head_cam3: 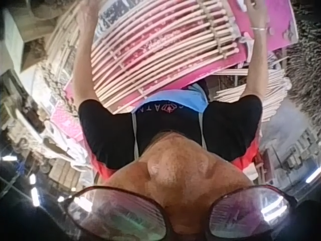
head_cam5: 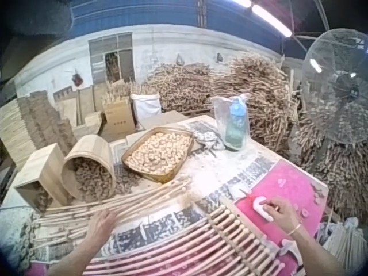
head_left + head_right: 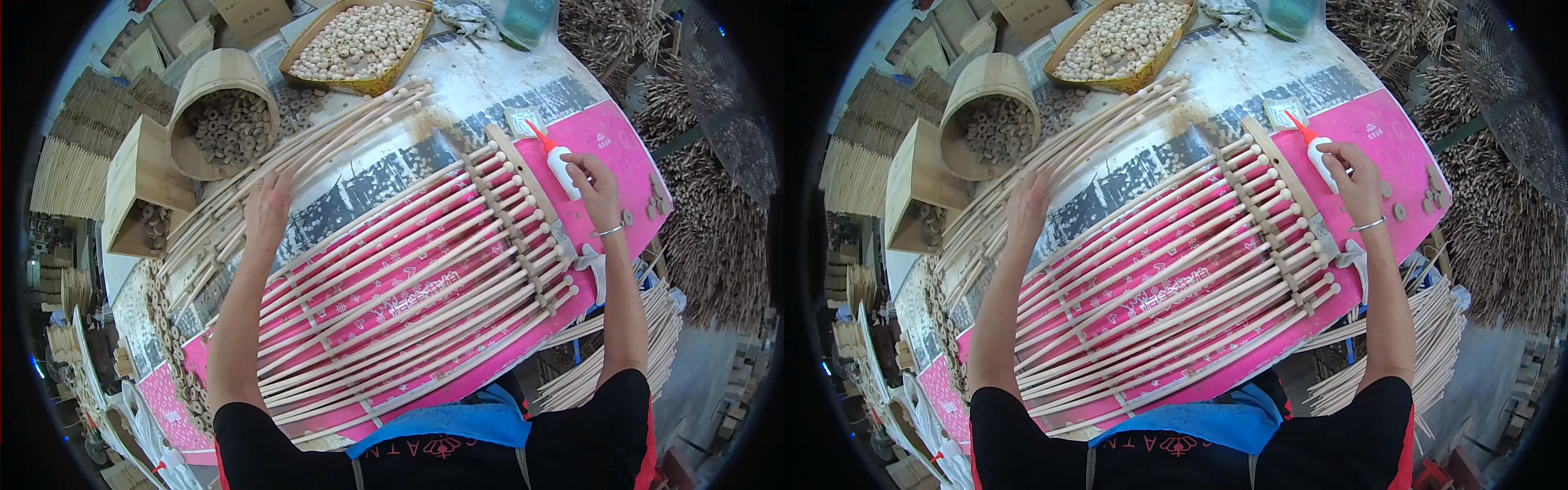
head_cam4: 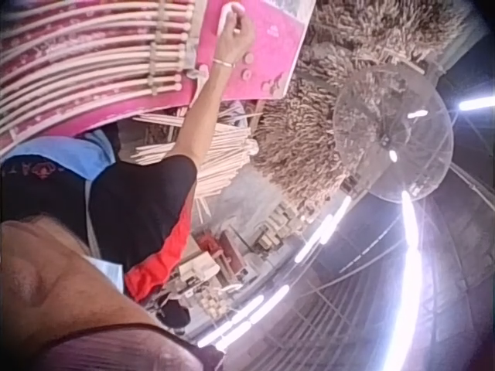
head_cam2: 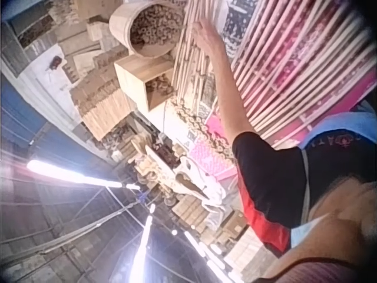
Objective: Assembling small wooden components including dowels and rings onto a frame using glue.
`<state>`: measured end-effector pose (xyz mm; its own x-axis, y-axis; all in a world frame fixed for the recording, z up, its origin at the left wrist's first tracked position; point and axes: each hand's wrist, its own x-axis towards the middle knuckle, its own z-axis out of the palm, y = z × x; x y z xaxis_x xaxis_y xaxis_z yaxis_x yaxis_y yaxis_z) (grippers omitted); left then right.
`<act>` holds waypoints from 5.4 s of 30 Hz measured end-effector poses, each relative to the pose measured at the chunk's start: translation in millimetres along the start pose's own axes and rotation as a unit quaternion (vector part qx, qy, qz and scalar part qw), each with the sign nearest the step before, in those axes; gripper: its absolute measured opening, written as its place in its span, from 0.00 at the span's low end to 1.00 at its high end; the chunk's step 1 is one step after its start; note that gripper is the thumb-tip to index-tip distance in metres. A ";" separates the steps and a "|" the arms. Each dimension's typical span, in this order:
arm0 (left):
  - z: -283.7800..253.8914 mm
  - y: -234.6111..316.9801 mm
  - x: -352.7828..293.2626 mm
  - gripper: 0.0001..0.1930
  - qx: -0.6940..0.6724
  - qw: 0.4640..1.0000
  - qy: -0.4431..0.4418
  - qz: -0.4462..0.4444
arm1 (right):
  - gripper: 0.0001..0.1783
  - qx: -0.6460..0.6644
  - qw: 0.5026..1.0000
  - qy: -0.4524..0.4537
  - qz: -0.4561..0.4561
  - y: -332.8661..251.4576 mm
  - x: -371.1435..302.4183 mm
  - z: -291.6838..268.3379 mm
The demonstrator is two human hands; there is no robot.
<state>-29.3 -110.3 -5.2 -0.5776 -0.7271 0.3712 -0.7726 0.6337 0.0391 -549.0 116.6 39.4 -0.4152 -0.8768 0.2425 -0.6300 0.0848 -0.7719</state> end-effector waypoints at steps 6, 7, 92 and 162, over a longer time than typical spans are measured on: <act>-8.2 -4.6 -7.9 0.25 -0.009 0.999 0.034 0.014 | 0.10 0.010 1.000 -0.008 0.009 -1.2 -3.5 8.0; -13.6 -3.1 -4.5 0.24 0.006 0.998 0.054 0.027 | 0.10 0.018 1.000 -0.005 0.013 0.3 -3.6 6.6; -4.5 29.8 -27.8 0.15 -0.201 0.978 -0.011 -0.058 | 0.26 -0.214 0.942 -0.206 -0.156 -89.1 66.6 97.6; -92.0 93.7 -50.7 0.21 -0.016 0.991 0.089 0.099 | 0.21 0.320 0.916 -0.214 0.113 -130.4 -94.1 147.6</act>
<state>-48.2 10.2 65.0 -0.6589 -0.5312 0.5326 -0.6387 0.7691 -0.0230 -331.0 118.2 30.5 -0.1053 -0.9881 -0.1125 0.0112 0.1119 -0.9937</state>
